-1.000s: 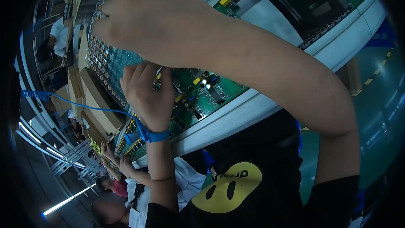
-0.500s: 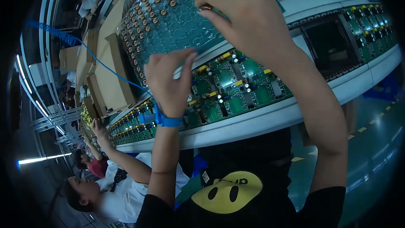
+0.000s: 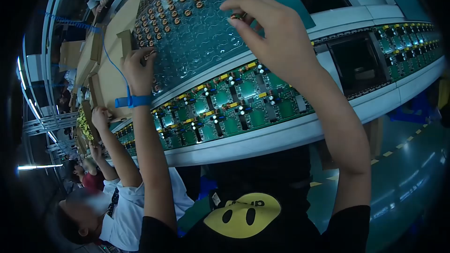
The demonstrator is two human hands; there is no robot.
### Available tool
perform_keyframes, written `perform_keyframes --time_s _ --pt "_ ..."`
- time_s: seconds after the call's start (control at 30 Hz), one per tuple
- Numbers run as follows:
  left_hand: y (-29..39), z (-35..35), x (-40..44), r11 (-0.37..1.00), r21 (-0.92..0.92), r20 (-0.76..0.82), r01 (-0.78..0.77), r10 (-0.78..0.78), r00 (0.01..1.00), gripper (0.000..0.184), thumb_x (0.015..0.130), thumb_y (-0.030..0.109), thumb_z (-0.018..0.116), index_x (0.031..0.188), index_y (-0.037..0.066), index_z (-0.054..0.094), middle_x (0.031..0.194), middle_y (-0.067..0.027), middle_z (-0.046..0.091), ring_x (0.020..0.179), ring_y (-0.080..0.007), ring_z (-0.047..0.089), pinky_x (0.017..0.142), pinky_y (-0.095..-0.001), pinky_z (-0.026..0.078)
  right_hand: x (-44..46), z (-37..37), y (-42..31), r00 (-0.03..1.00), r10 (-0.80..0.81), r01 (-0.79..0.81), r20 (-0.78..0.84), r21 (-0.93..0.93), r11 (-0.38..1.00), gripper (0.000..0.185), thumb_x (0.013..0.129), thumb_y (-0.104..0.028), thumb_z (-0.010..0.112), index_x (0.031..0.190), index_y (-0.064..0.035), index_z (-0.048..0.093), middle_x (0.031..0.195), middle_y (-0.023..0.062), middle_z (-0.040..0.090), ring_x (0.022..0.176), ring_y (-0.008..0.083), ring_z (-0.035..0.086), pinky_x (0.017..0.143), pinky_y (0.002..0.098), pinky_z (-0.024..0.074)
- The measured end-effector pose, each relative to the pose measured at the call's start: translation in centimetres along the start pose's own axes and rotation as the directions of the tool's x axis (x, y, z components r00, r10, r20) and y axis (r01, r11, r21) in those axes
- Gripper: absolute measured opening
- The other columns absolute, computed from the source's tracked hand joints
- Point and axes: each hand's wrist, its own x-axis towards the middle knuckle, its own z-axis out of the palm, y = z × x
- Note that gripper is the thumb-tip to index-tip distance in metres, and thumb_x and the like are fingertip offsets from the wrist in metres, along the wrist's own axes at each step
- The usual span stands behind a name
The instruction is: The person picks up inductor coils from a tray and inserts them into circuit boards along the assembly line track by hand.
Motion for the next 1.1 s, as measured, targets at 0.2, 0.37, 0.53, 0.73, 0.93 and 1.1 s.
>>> perform_keyframes --time_s 0.2,0.37,0.53,0.73,0.93,1.1 --pt "0.6 -1.0 0.5 0.997 0.061 0.006 -0.053 0.053 0.999 0.011 0.080 0.015 0.074 0.090 0.013 0.074 0.085 -0.0065 0.067 0.082 -0.0289 0.058 0.075 -0.0405 0.047 0.1 -2.3 -2.2 0.956 0.128 -0.167 0.263 0.132 0.977 0.016 0.089 -0.004 0.065 0.103 -0.0043 0.072 0.098 0.0051 0.067 0.085 0.0139 0.064 0.070 0.0262 0.0502" --pt "4.0 -3.0 -2.0 0.952 -0.290 -0.087 0.092 -0.122 0.989 0.009 0.084 0.009 0.070 0.093 0.008 0.071 0.087 -0.0075 0.068 0.077 -0.0274 0.059 0.073 -0.0385 0.045 0.0 -4.2 -3.1 0.866 0.175 -0.128 0.467 -0.131 0.983 0.013 0.085 -0.001 0.068 0.098 -0.0016 0.071 0.090 0.0073 0.067 0.080 0.0171 0.064 0.067 0.0280 0.0495" --pt "9.0 -4.9 -6.9 0.942 -0.332 -0.125 -0.040 -0.002 0.992 0.015 0.081 0.004 0.072 0.095 0.009 0.069 0.096 -0.0054 0.070 0.084 -0.0244 0.062 0.075 -0.0356 0.045 -1.5 -4.0 0.0 0.871 0.224 -0.146 0.436 -0.206 0.968 0.011 0.082 -0.002 0.070 0.094 -0.0015 0.070 0.086 0.0075 0.066 0.077 0.0192 0.062 0.066 0.0295 0.0488" --pt "12.6 -6.8 -13.0 0.881 -0.473 0.072 -0.022 0.063 0.995 0.027 0.076 0.000 0.073 0.102 0.010 0.069 0.104 -0.0041 0.070 0.087 -0.0224 0.060 0.077 -0.0329 0.041 -2.2 -3.5 1.1 0.894 0.178 -0.043 0.411 -0.317 0.947 0.010 0.082 -0.002 0.071 0.091 -0.0032 0.071 0.085 0.0059 0.065 0.081 0.0201 0.060 0.070 0.0305 0.0480" --pt "14.7 -6.8 -17.6 0.824 -0.567 0.130 -0.011 0.103 0.986 0.031 0.071 0.005 0.078 0.101 0.011 0.071 0.106 -0.0006 0.070 0.085 -0.0201 0.060 0.077 -0.0319 0.041 -2.4 -3.3 1.4 0.897 0.162 0.018 0.410 -0.401 0.916 0.009 0.081 -0.003 0.071 0.091 -0.0040 0.072 0.084 0.0047 0.064 0.083 0.0201 0.059 0.072 0.0315 0.0478" --pt "14.8 -6.0 -18.2 0.801 -0.599 0.049 -0.021 0.062 0.997 0.031 0.069 0.004 0.078 0.099 0.011 0.073 0.106 -0.0014 0.070 0.084 -0.0191 0.059 0.076 -0.0310 0.040 -2.4 -3.3 1.3 0.904 0.134 0.051 0.405 -0.415 0.909 0.009 0.081 -0.003 0.070 0.090 -0.0039 0.071 0.084 0.0050 0.063 0.082 0.0206 0.059 0.073 0.0318 0.0476"
